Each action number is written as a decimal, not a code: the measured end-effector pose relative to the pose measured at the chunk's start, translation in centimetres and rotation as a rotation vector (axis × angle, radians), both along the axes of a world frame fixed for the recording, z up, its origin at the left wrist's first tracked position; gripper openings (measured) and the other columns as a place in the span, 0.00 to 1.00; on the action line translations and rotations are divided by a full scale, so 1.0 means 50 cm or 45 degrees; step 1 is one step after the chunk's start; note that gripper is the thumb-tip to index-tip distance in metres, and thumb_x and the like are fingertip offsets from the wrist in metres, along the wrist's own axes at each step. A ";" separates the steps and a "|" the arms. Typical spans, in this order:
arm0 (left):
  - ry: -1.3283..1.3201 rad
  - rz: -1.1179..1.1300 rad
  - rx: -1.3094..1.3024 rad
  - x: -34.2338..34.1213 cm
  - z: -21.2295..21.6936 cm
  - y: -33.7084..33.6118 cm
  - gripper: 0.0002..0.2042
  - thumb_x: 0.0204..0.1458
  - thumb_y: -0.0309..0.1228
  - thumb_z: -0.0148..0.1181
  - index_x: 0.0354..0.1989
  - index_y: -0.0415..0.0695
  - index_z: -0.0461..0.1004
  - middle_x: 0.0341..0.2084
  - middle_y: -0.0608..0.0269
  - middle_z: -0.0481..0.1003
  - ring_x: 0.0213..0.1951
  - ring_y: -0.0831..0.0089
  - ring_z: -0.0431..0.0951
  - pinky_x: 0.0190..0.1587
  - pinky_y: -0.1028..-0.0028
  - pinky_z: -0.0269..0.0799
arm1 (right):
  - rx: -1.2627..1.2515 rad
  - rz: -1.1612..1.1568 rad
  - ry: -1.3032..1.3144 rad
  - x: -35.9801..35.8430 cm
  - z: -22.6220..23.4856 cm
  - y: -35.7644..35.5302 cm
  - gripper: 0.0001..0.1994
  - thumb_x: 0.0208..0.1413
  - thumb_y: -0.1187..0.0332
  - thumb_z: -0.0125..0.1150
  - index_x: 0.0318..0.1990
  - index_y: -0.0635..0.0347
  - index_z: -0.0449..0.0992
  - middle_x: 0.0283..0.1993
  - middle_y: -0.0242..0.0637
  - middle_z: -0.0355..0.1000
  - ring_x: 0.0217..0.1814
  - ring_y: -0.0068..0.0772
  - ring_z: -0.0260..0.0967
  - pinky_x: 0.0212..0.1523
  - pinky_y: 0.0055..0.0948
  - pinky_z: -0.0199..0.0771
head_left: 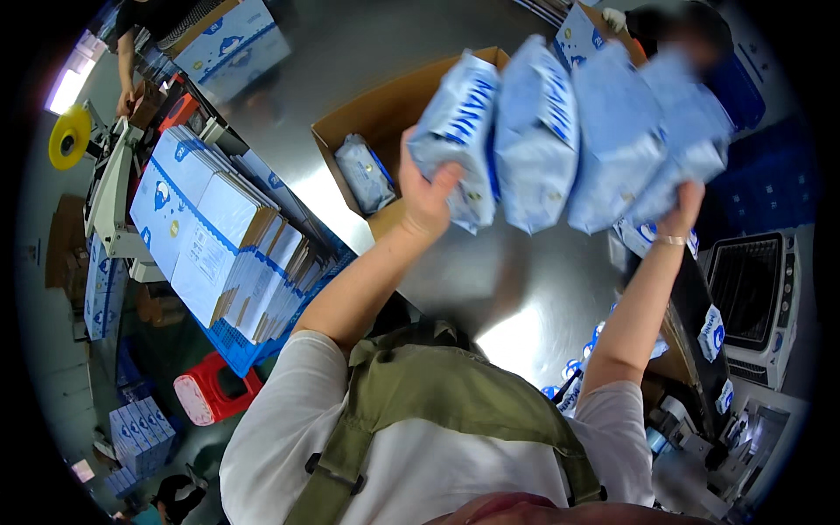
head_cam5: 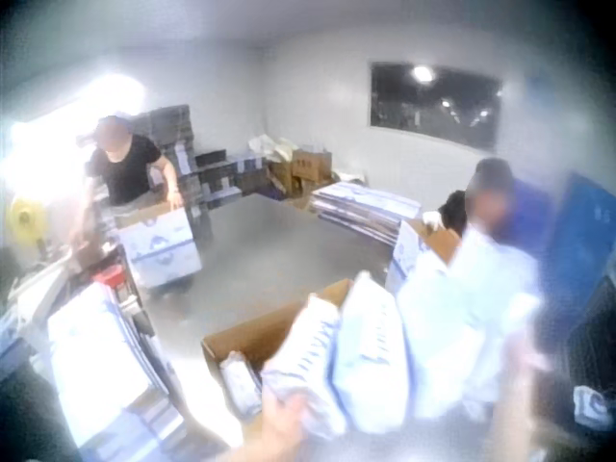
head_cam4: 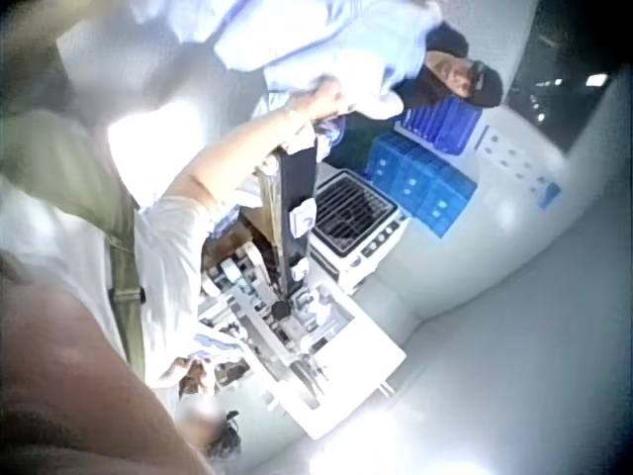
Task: The person packs multiple soft-packaged wipes into cardboard boxes, moving the wipes from a conveyor belt and stack into the boxes by hand and placing the boxes aside.
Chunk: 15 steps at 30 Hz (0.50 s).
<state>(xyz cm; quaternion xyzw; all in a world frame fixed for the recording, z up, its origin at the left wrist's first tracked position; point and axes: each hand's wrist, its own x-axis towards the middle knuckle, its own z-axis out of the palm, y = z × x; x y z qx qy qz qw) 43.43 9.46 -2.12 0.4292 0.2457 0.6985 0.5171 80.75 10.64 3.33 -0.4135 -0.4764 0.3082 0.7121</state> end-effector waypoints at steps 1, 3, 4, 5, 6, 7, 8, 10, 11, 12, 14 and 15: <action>-0.061 0.074 0.071 -0.018 -0.009 0.032 0.30 0.48 0.40 0.61 0.54 0.36 0.57 0.45 0.58 0.68 0.46 0.72 0.68 0.52 0.71 0.62 | -0.010 0.062 -0.156 -0.050 0.014 0.054 0.22 0.47 0.62 0.60 0.48 0.63 0.68 0.39 0.30 0.69 0.38 0.21 0.63 0.40 0.24 0.63; 0.108 0.282 -0.128 -0.076 -0.064 0.080 0.29 0.49 0.43 0.60 0.52 0.35 0.60 0.46 0.53 0.69 0.47 0.66 0.69 0.53 0.70 0.62 | -0.096 0.155 -0.453 -0.139 0.010 0.168 0.18 0.48 0.58 0.61 0.41 0.62 0.72 0.33 0.25 0.68 0.34 0.15 0.60 0.35 0.19 0.60; 0.375 0.272 -0.381 -0.109 -0.102 0.096 0.30 0.48 0.44 0.59 0.52 0.34 0.61 0.46 0.51 0.69 0.48 0.63 0.70 0.53 0.69 0.62 | -0.208 0.189 -0.448 -0.188 -0.020 0.222 0.20 0.49 0.55 0.62 0.41 0.63 0.74 0.31 0.26 0.68 0.34 0.16 0.59 0.35 0.19 0.60; 0.630 0.234 -0.641 -0.134 -0.144 0.108 0.30 0.48 0.45 0.59 0.52 0.34 0.62 0.46 0.49 0.69 0.49 0.60 0.70 0.53 0.69 0.62 | -0.499 0.229 -0.750 -0.184 -0.064 0.283 0.24 0.49 0.52 0.63 0.45 0.63 0.75 0.36 0.31 0.72 0.38 0.21 0.65 0.39 0.23 0.65; 0.887 0.201 -0.917 -0.154 -0.171 0.113 0.30 0.48 0.46 0.59 0.52 0.33 0.62 0.47 0.47 0.70 0.49 0.57 0.70 0.54 0.68 0.63 | -0.510 0.143 -1.043 -0.213 -0.113 0.325 0.26 0.47 0.53 0.64 0.48 0.63 0.74 0.42 0.42 0.74 0.46 0.33 0.70 0.47 0.29 0.67; 1.271 0.026 -0.940 -0.158 -0.149 0.103 0.32 0.47 0.47 0.59 0.53 0.33 0.62 0.49 0.44 0.67 0.53 0.54 0.67 0.55 0.64 0.60 | -0.349 0.037 -1.347 -0.230 -0.162 0.355 0.24 0.46 0.56 0.64 0.49 0.61 0.74 0.47 0.50 0.72 0.54 0.46 0.68 0.54 0.34 0.65; 1.651 -0.166 -0.952 -0.156 -0.127 0.074 0.34 0.46 0.48 0.59 0.54 0.33 0.61 0.52 0.41 0.65 0.56 0.50 0.64 0.57 0.60 0.58 | -0.443 -0.040 -1.403 -0.246 -0.180 0.378 0.24 0.46 0.57 0.63 0.49 0.59 0.74 0.48 0.50 0.72 0.53 0.48 0.67 0.54 0.35 0.65; 2.127 0.164 -0.364 -0.108 -0.131 -0.004 0.38 0.44 0.52 0.59 0.56 0.34 0.59 0.52 0.42 0.64 0.56 0.48 0.62 0.57 0.49 0.54 | -0.608 -0.138 -1.531 -0.264 -0.213 0.434 0.22 0.46 0.57 0.60 0.49 0.57 0.74 0.48 0.50 0.71 0.52 0.51 0.67 0.54 0.37 0.65; 2.127 0.091 -0.190 -0.091 -0.084 -0.041 0.40 0.41 0.53 0.62 0.57 0.36 0.58 0.54 0.43 0.62 0.58 0.50 0.59 0.58 0.46 0.50 | -0.694 -0.172 -1.598 -0.248 -0.244 0.472 0.21 0.46 0.57 0.59 0.48 0.56 0.75 0.48 0.50 0.71 0.51 0.51 0.67 0.53 0.37 0.66; 2.321 0.112 -0.056 -0.083 -0.085 -0.060 0.38 0.42 0.49 0.61 0.58 0.37 0.58 0.54 0.45 0.62 0.57 0.51 0.61 0.57 0.49 0.52 | -0.779 -0.202 -1.663 -0.239 -0.265 0.494 0.21 0.47 0.56 0.57 0.47 0.56 0.75 0.49 0.51 0.71 0.50 0.52 0.68 0.52 0.38 0.66; 2.533 0.111 0.066 -0.105 -0.106 -0.076 0.32 0.44 0.41 0.59 0.57 0.40 0.59 0.53 0.48 0.64 0.54 0.54 0.64 0.56 0.55 0.56 | -0.993 -0.011 -1.674 -0.251 -0.276 0.508 0.20 0.47 0.55 0.56 0.43 0.60 0.76 0.47 0.52 0.71 0.48 0.52 0.69 0.50 0.40 0.67; 2.549 0.085 0.061 -0.132 -0.149 -0.079 0.29 0.44 0.38 0.58 0.56 0.41 0.61 0.51 0.50 0.66 0.52 0.57 0.66 0.55 0.57 0.58 | -1.096 0.078 -1.680 -0.249 -0.275 0.510 0.20 0.47 0.55 0.55 0.41 0.61 0.77 0.46 0.52 0.72 0.47 0.52 0.69 0.49 0.41 0.68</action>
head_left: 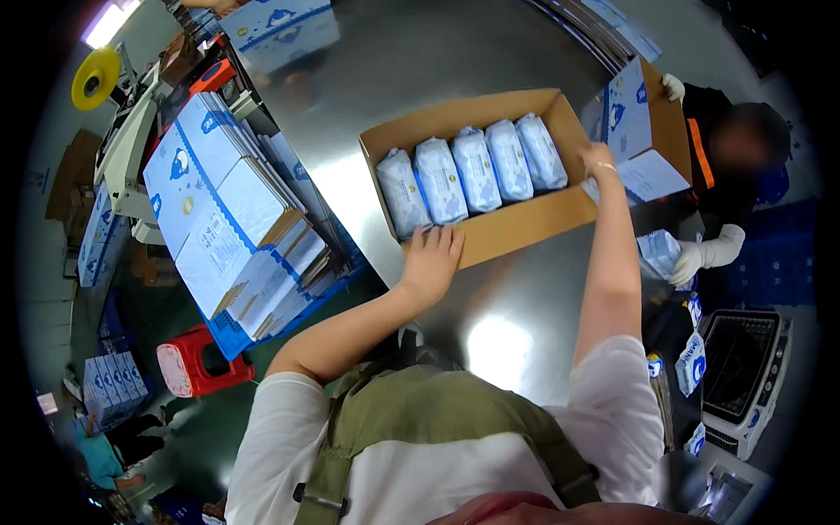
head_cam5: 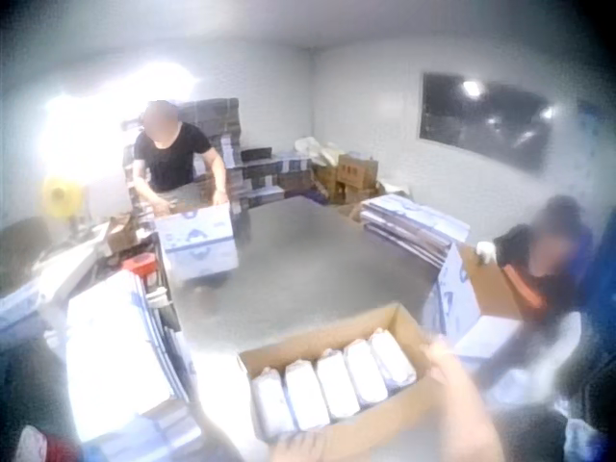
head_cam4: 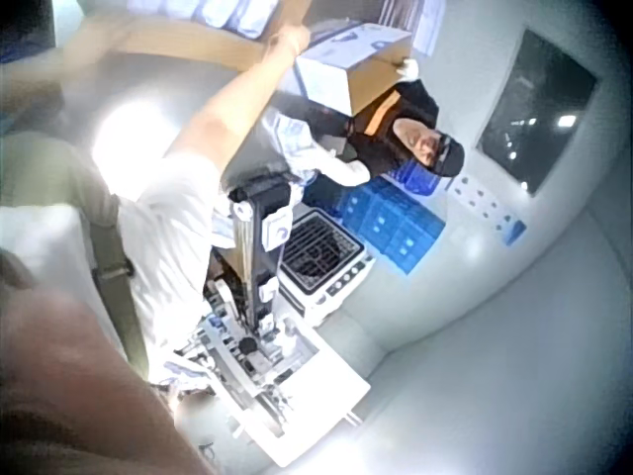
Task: The person packs multiple soft-packaged wipes into cardboard boxes, moving the wipes from a conveyor belt and stack into the boxes by hand and placing the boxes aside.
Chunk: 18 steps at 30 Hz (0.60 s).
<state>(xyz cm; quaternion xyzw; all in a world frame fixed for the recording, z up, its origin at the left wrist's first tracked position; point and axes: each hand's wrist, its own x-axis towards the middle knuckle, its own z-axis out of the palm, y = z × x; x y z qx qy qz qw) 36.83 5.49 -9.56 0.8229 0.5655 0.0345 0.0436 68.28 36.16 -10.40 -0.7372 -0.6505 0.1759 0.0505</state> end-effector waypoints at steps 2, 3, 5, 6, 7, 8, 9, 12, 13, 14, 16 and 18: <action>0.026 -0.086 -0.030 -0.069 -0.009 0.024 0.22 0.45 0.33 0.55 0.51 0.43 0.66 0.45 0.55 0.70 0.48 0.61 0.69 0.54 0.61 0.60 | 0.058 0.163 -0.143 0.066 -0.044 -0.041 0.17 0.46 0.58 0.55 0.28 0.66 0.76 0.31 0.52 0.74 0.38 0.51 0.73 0.41 0.44 0.71; 0.054 -0.130 -0.059 -0.119 0.015 0.034 0.19 0.44 0.31 0.53 0.48 0.44 0.68 0.42 0.58 0.72 0.47 0.63 0.71 0.53 0.63 0.60 | -0.052 0.089 0.135 0.082 -0.052 -0.110 0.14 0.45 0.61 0.56 0.25 0.65 0.74 0.24 0.47 0.72 0.30 0.43 0.72 0.32 0.38 0.70; 0.046 -0.219 0.040 -0.228 0.033 0.060 0.10 0.44 0.29 0.51 0.36 0.46 0.73 0.30 0.66 0.75 0.41 0.69 0.73 0.51 0.67 0.62 | -0.277 -0.077 0.483 0.117 -0.053 -0.264 0.10 0.44 0.64 0.57 0.25 0.64 0.74 0.19 0.39 0.71 0.22 0.33 0.71 0.22 0.29 0.69; 0.150 -0.240 -0.003 -0.275 0.052 0.072 0.09 0.44 0.29 0.51 0.35 0.47 0.73 0.31 0.66 0.74 0.42 0.70 0.73 0.51 0.68 0.62 | -0.307 -0.062 0.961 0.051 0.009 -0.371 0.11 0.45 0.65 0.57 0.32 0.65 0.76 0.26 0.40 0.74 0.27 0.33 0.73 0.27 0.30 0.72; 0.188 -0.287 0.054 -0.322 0.048 0.097 0.09 0.44 0.30 0.51 0.35 0.48 0.73 0.31 0.68 0.74 0.42 0.70 0.73 0.52 0.67 0.62 | -0.314 -0.094 0.989 0.047 0.002 -0.456 0.14 0.46 0.67 0.57 0.39 0.64 0.74 0.33 0.41 0.74 0.34 0.34 0.73 0.34 0.32 0.72; 0.221 -0.331 0.093 -0.366 0.041 0.116 0.09 0.45 0.30 0.50 0.35 0.49 0.73 0.31 0.69 0.74 0.41 0.70 0.73 0.53 0.66 0.61 | -0.335 -0.116 1.012 0.036 -0.008 -0.534 0.18 0.46 0.68 0.57 0.46 0.64 0.73 0.39 0.42 0.74 0.40 0.35 0.73 0.40 0.33 0.72; 0.236 -0.245 -0.079 -0.395 0.056 0.132 0.11 0.43 0.28 0.51 0.37 0.49 0.73 0.37 0.68 0.74 0.46 0.68 0.71 0.56 0.62 0.59 | -0.418 -0.247 1.163 -0.013 0.008 -0.608 0.22 0.44 0.72 0.59 0.51 0.63 0.70 0.44 0.41 0.73 0.46 0.37 0.71 0.45 0.34 0.71; 0.075 -0.052 0.102 -0.481 0.075 0.130 0.14 0.41 0.23 0.54 0.40 0.48 0.73 0.44 0.65 0.72 0.52 0.66 0.68 0.59 0.59 0.57 | -0.103 -0.645 1.695 -0.167 -0.070 -0.797 0.32 0.39 0.82 0.58 0.58 0.62 0.61 0.54 0.39 0.65 0.55 0.38 0.64 0.54 0.36 0.65; -0.163 0.026 -0.025 -0.502 0.093 0.120 0.20 0.39 0.22 0.58 0.45 0.46 0.71 0.52 0.60 0.68 0.57 0.62 0.64 0.61 0.57 0.55 | -0.125 -0.662 1.712 -0.235 -0.058 -0.814 0.31 0.39 0.82 0.57 0.57 0.62 0.61 0.54 0.39 0.65 0.55 0.38 0.63 0.54 0.36 0.65; -0.197 0.156 0.034 -0.528 0.110 0.099 0.21 0.39 0.24 0.59 0.47 0.46 0.71 0.52 0.58 0.67 0.58 0.60 0.63 0.61 0.57 0.54 | -0.151 -0.677 1.729 -0.285 -0.044 -0.813 0.31 0.39 0.83 0.57 0.57 0.63 0.62 0.54 0.39 0.65 0.54 0.39 0.63 0.54 0.37 0.65; -0.257 0.435 0.156 -0.594 0.140 0.028 0.23 0.40 0.27 0.61 0.50 0.45 0.69 0.54 0.54 0.66 0.59 0.57 0.62 0.62 0.56 0.53 | -0.096 -0.750 1.756 -0.352 -0.044 -0.757 0.29 0.40 0.83 0.56 0.55 0.65 0.63 0.52 0.39 0.66 0.53 0.39 0.64 0.53 0.36 0.65; -0.172 0.824 0.176 -0.681 0.140 -0.057 0.28 0.39 0.31 0.65 0.53 0.42 0.67 0.55 0.47 0.64 0.60 0.52 0.59 0.61 0.56 0.54 | -0.043 -0.686 1.765 -0.423 -0.078 -0.664 0.26 0.40 0.82 0.56 0.53 0.67 0.64 0.50 0.40 0.67 0.51 0.38 0.65 0.52 0.36 0.66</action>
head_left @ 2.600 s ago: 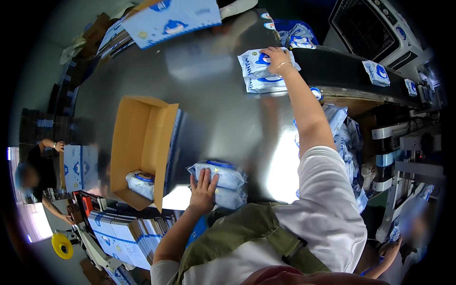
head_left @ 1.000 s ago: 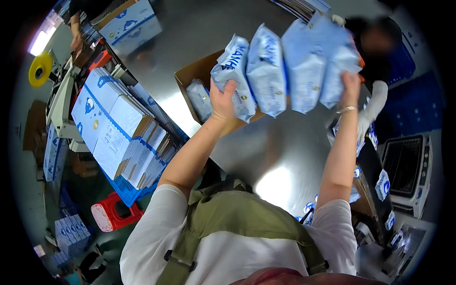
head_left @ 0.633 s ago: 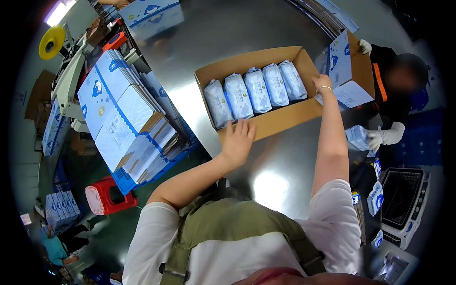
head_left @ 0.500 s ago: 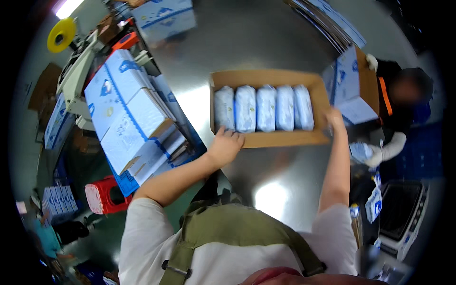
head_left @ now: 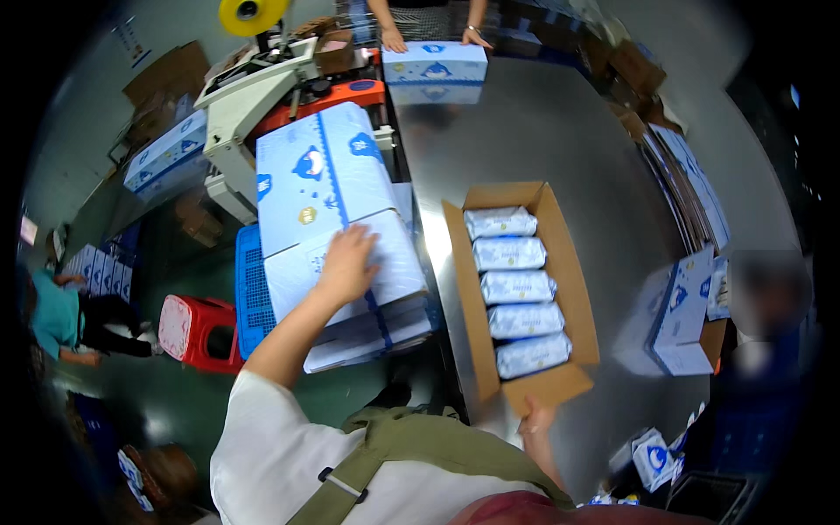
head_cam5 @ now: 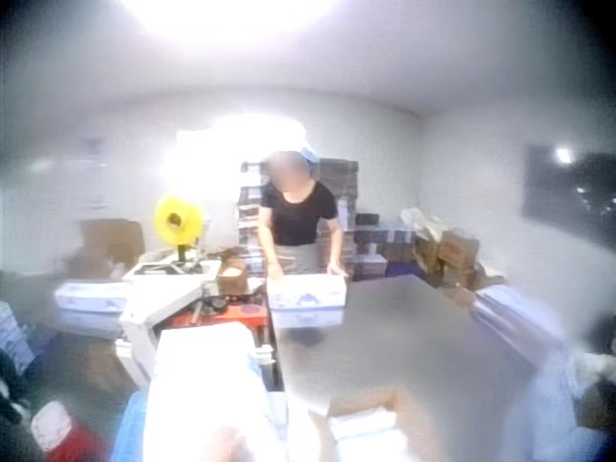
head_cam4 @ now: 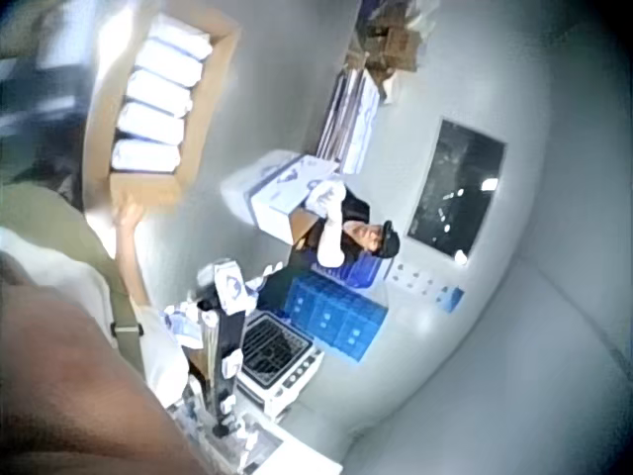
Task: The person packs multiple soft-packaged wipes into cardboard boxes, moving the wipes from a conveyor belt and stack into the boxes by hand and placing the boxes aside.
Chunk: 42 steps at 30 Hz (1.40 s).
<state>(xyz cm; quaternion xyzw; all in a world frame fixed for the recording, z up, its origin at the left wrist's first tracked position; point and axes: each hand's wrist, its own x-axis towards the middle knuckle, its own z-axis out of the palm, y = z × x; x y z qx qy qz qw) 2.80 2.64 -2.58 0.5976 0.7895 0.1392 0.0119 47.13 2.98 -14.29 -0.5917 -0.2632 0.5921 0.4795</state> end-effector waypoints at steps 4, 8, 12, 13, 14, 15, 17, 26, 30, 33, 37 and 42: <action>0.041 0.741 -0.014 -0.121 -0.063 -0.174 0.34 0.37 0.34 0.68 0.53 0.32 0.63 0.55 0.39 0.62 0.59 0.49 0.59 0.61 0.60 0.54 | 0.107 0.403 0.213 -0.105 -0.039 0.387 0.21 0.53 0.70 0.56 0.55 0.65 0.64 0.50 0.40 0.68 0.51 0.37 0.66 0.49 0.37 0.69; -0.675 0.941 0.215 -0.163 -0.102 -0.242 0.31 0.35 0.32 0.70 0.49 0.32 0.64 0.46 0.42 0.69 0.50 0.49 0.69 0.53 0.60 0.64 | 0.297 0.274 0.199 -0.342 0.017 0.618 0.19 0.56 0.63 0.55 0.53 0.58 0.68 0.52 0.35 0.69 0.54 0.33 0.65 0.54 0.37 0.63; -0.680 1.039 0.306 -0.180 -0.141 -0.272 0.28 0.35 0.32 0.68 0.45 0.32 0.66 0.43 0.43 0.70 0.48 0.49 0.70 0.51 0.62 0.66 | 0.667 1.590 -0.795 -0.667 0.077 0.399 0.29 0.57 0.48 0.48 0.57 0.64 0.66 0.60 0.42 0.63 0.63 0.39 0.57 0.63 0.32 0.53; -0.662 1.008 0.359 -0.164 -0.131 -0.229 0.27 0.35 0.32 0.68 0.45 0.32 0.66 0.44 0.44 0.70 0.48 0.49 0.70 0.52 0.61 0.65 | 0.583 1.608 -0.731 -0.692 0.015 0.411 0.31 0.57 0.46 0.47 0.56 0.65 0.66 0.60 0.45 0.63 0.63 0.39 0.57 0.62 0.33 0.52; -0.604 1.070 0.399 -0.161 -0.125 -0.236 0.27 0.36 0.32 0.67 0.45 0.32 0.66 0.44 0.44 0.70 0.49 0.50 0.69 0.52 0.61 0.64 | 0.443 1.650 -0.917 -0.746 0.033 0.346 0.34 0.54 0.43 0.50 0.56 0.67 0.65 0.61 0.46 0.61 0.63 0.41 0.56 0.61 0.34 0.53; -0.553 1.105 0.449 -0.149 -0.112 -0.227 0.27 0.36 0.33 0.67 0.45 0.32 0.66 0.44 0.44 0.70 0.50 0.50 0.68 0.53 0.60 0.64 | 0.398 1.407 -0.886 -0.765 0.028 0.309 0.37 0.50 0.41 0.53 0.56 0.67 0.64 0.59 0.45 0.62 0.61 0.44 0.57 0.60 0.34 0.54; -0.446 1.108 0.763 -0.111 -0.083 -0.225 0.29 0.38 0.31 0.65 0.49 0.30 0.63 0.50 0.41 0.65 0.56 0.48 0.63 0.57 0.59 0.59 | 0.390 1.248 -0.556 -0.740 0.055 0.271 0.38 0.49 0.41 0.55 0.56 0.67 0.64 0.59 0.43 0.62 0.60 0.44 0.58 0.59 0.34 0.55; -0.979 -0.831 0.587 0.293 0.003 -0.209 0.22 0.40 0.30 0.64 0.47 0.41 0.69 0.54 0.44 0.63 0.57 0.48 0.62 0.61 0.56 0.54 | 0.918 0.665 1.055 -0.095 0.153 0.481 0.31 0.60 0.48 0.37 0.57 0.69 0.63 0.61 0.48 0.61 0.64 0.49 0.55 0.65 0.46 0.49; -1.090 -0.897 0.353 0.277 -0.047 -0.216 0.19 0.39 0.33 0.66 0.41 0.44 0.71 0.51 0.50 0.67 0.56 0.54 0.65 0.58 0.61 0.59 | 0.915 0.318 0.249 0.117 0.345 0.319 0.17 0.58 0.57 0.45 0.36 0.64 0.69 0.35 0.37 0.67 0.37 0.34 0.65 0.40 0.33 0.63; -1.206 -0.494 0.737 0.233 0.032 -0.080 0.31 0.36 0.28 0.67 0.53 0.38 0.63 0.50 0.50 0.64 0.53 0.55 0.66 0.58 0.64 0.59 | 0.902 0.613 -0.867 0.194 0.387 0.177 0.17 0.52 0.68 0.54 0.12 0.60 0.69 0.15 0.24 0.60 0.17 0.20 0.57 0.20 0.22 0.54; -0.659 -0.851 0.330 0.239 0.124 0.125 0.44 0.30 0.39 0.72 0.59 0.37 0.58 0.57 0.45 0.59 0.61 0.52 0.56 0.63 0.62 0.51 | 0.820 1.311 -1.577 0.188 0.319 0.015 0.14 0.50 0.65 0.55 0.18 0.63 0.74 0.18 0.43 0.70 0.23 0.41 0.66 0.35 0.32 0.62; 0.028 -1.685 -0.872 0.429 0.225 0.191 0.50 0.23 0.48 0.74 0.58 0.36 0.60 0.61 0.45 0.57 0.66 0.55 0.49 0.66 0.56 0.43 | 0.454 1.443 -1.839 0.276 0.106 -0.129 0.13 0.47 0.61 0.58 0.18 0.58 0.76 0.20 0.44 0.71 0.26 0.42 0.68 0.39 0.35 0.62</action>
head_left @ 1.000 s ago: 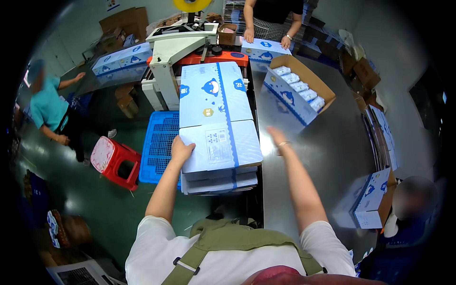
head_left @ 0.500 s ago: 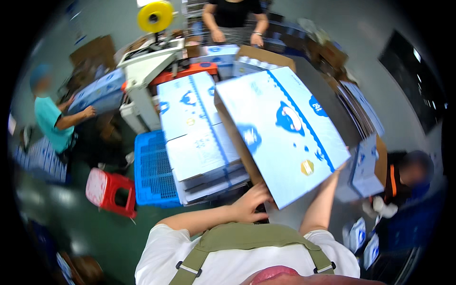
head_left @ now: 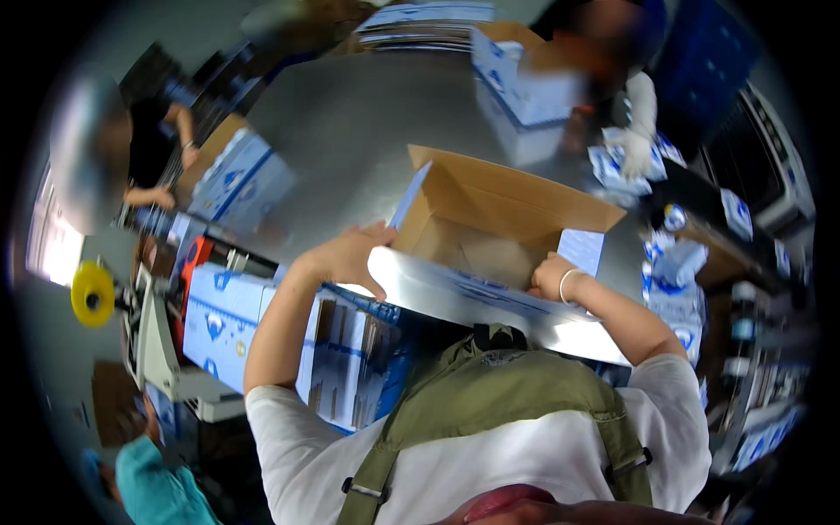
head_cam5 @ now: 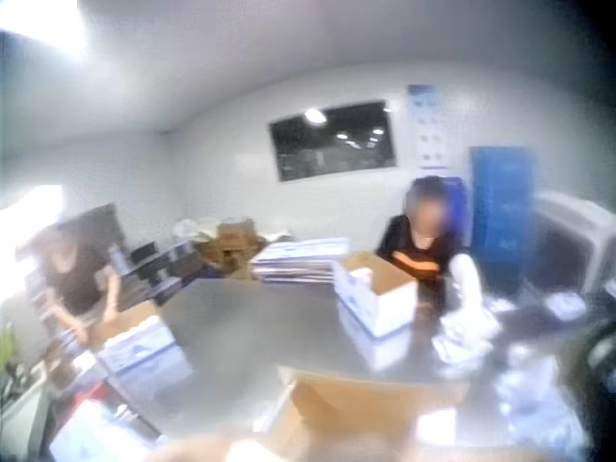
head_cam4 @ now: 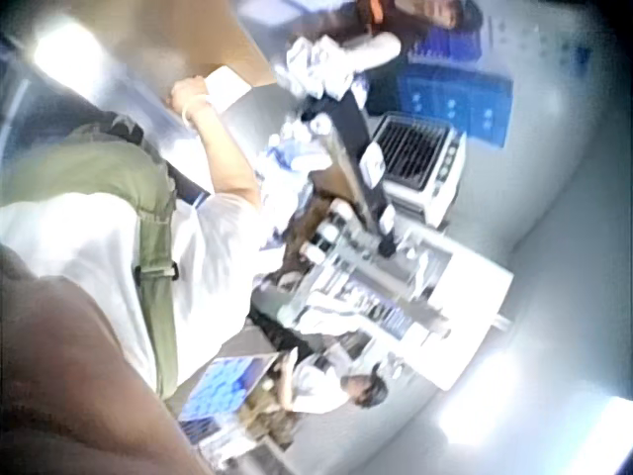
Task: The person packs multiple soft-packaged wipes into cardboard boxes, moving the wipes from a conveyor belt and stack into the boxes by hand and placing the boxes aside.
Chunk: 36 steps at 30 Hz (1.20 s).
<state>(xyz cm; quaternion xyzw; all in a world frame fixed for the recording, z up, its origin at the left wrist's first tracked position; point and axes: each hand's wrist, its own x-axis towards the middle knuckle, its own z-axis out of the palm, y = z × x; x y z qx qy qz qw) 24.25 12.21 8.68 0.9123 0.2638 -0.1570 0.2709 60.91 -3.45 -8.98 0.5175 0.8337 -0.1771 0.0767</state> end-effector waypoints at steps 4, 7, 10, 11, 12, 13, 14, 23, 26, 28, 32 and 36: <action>0.374 -0.196 -0.032 0.113 -0.085 0.026 0.43 0.27 0.54 0.71 0.56 0.45 0.66 0.57 0.53 0.64 0.64 0.56 0.54 0.64 0.54 0.44 | 0.052 -0.277 0.769 0.066 0.046 0.000 0.12 0.46 0.64 0.63 0.17 0.57 0.71 0.21 0.40 0.69 0.26 0.38 0.67 0.27 0.35 0.66; 0.065 0.293 0.365 0.198 -0.108 0.063 0.42 0.30 0.55 0.69 0.56 0.46 0.66 0.55 0.55 0.67 0.61 0.56 0.59 0.62 0.48 0.46 | 0.776 -0.400 1.002 0.133 0.235 0.070 0.07 0.45 0.65 0.62 0.25 0.58 0.73 0.28 0.38 0.69 0.32 0.39 0.67 0.34 0.34 0.67; -0.063 0.651 0.741 0.266 -0.184 0.074 0.45 0.30 0.55 0.70 0.58 0.45 0.63 0.54 0.54 0.67 0.61 0.57 0.60 0.61 0.45 0.45 | 1.141 -0.520 0.493 0.234 0.265 0.141 0.17 0.48 0.58 0.60 0.41 0.59 0.71 0.42 0.45 0.71 0.46 0.48 0.67 0.49 0.41 0.66; -0.024 0.798 0.796 0.282 -0.201 0.076 0.47 0.29 0.55 0.71 0.59 0.44 0.61 0.54 0.54 0.67 0.61 0.57 0.60 0.61 0.45 0.45 | 0.637 -0.676 0.395 0.211 0.279 0.141 0.20 0.46 0.55 0.61 0.42 0.59 0.71 0.45 0.46 0.70 0.48 0.49 0.66 0.50 0.41 0.65; -0.076 0.918 0.751 0.282 -0.209 0.075 0.47 0.30 0.54 0.71 0.60 0.43 0.59 0.56 0.53 0.65 0.61 0.57 0.59 0.61 0.45 0.45 | 0.129 -0.806 0.296 0.172 0.287 0.130 0.23 0.44 0.52 0.62 0.43 0.60 0.71 0.48 0.47 0.69 0.50 0.50 0.66 0.51 0.41 0.64; -0.136 1.039 0.702 0.272 -0.214 0.072 0.48 0.31 0.52 0.71 0.61 0.41 0.56 0.58 0.52 0.62 0.61 0.56 0.59 0.61 0.46 0.45 | 0.109 -0.778 0.340 0.119 0.299 0.086 0.29 0.41 0.48 0.64 0.43 0.63 0.70 0.49 0.51 0.68 0.51 0.53 0.65 0.52 0.42 0.63; -0.204 1.145 0.636 0.270 -0.220 0.059 0.49 0.32 0.51 0.71 0.62 0.40 0.54 0.59 0.51 0.60 0.61 0.56 0.58 0.62 0.46 0.45 | 0.109 -0.623 0.392 0.100 0.244 0.055 0.33 0.42 0.46 0.62 0.49 0.64 0.67 0.53 0.54 0.65 0.55 0.54 0.62 0.56 0.44 0.60; -1.135 1.659 -1.410 0.246 -0.606 -0.239 0.21 0.59 0.49 0.40 0.55 0.52 0.62 0.42 0.66 0.68 0.42 0.70 0.68 0.46 0.70 0.66 | 0.577 -0.480 0.485 0.203 0.077 -0.225 0.37 0.50 0.50 0.55 0.65 0.57 0.53 0.70 0.46 0.43 0.72 0.49 0.37 0.69 0.48 0.34; -1.321 1.157 -1.754 0.337 -0.654 -0.208 0.23 0.57 0.37 0.51 0.60 0.44 0.55 0.47 0.63 0.68 0.47 0.69 0.67 0.53 0.65 0.62 | 0.784 -0.679 0.663 0.246 0.021 -0.251 0.35 0.52 0.55 0.54 0.65 0.58 0.52 0.70 0.47 0.43 0.72 0.50 0.37 0.69 0.47 0.34; -1.266 0.864 -0.689 0.397 -0.480 -0.156 0.25 0.54 0.28 0.54 0.60 0.41 0.54 0.51 0.59 0.66 0.51 0.68 0.67 0.54 0.64 0.62 | 0.828 -1.070 1.055 0.223 -0.047 -0.221 0.31 0.57 0.61 0.47 0.66 0.62 0.49 0.70 0.48 0.41 0.73 0.47 0.35 0.69 0.39 0.37; -1.154 0.398 -0.459 0.407 -0.168 -0.104 0.20 0.51 0.26 0.55 0.54 0.39 0.62 0.41 0.56 0.73 0.40 0.63 0.75 0.45 0.65 0.69 | 0.433 -1.432 1.698 0.080 -0.181 -0.068 0.34 0.61 0.45 0.30 0.64 0.67 0.50 0.67 0.52 0.49 0.70 0.47 0.45 0.68 0.33 0.41; -0.462 0.031 0.140 0.446 -0.140 -0.139 0.17 0.48 0.28 0.58 0.47 0.39 0.67 0.27 0.45 0.76 0.30 0.47 0.77 0.38 0.59 0.72 | 0.674 -1.713 1.840 -0.025 -0.025 -0.027 0.39 0.55 0.50 0.49 0.64 0.74 0.46 0.68 0.58 0.44 0.71 0.49 0.40 0.68 0.32 0.42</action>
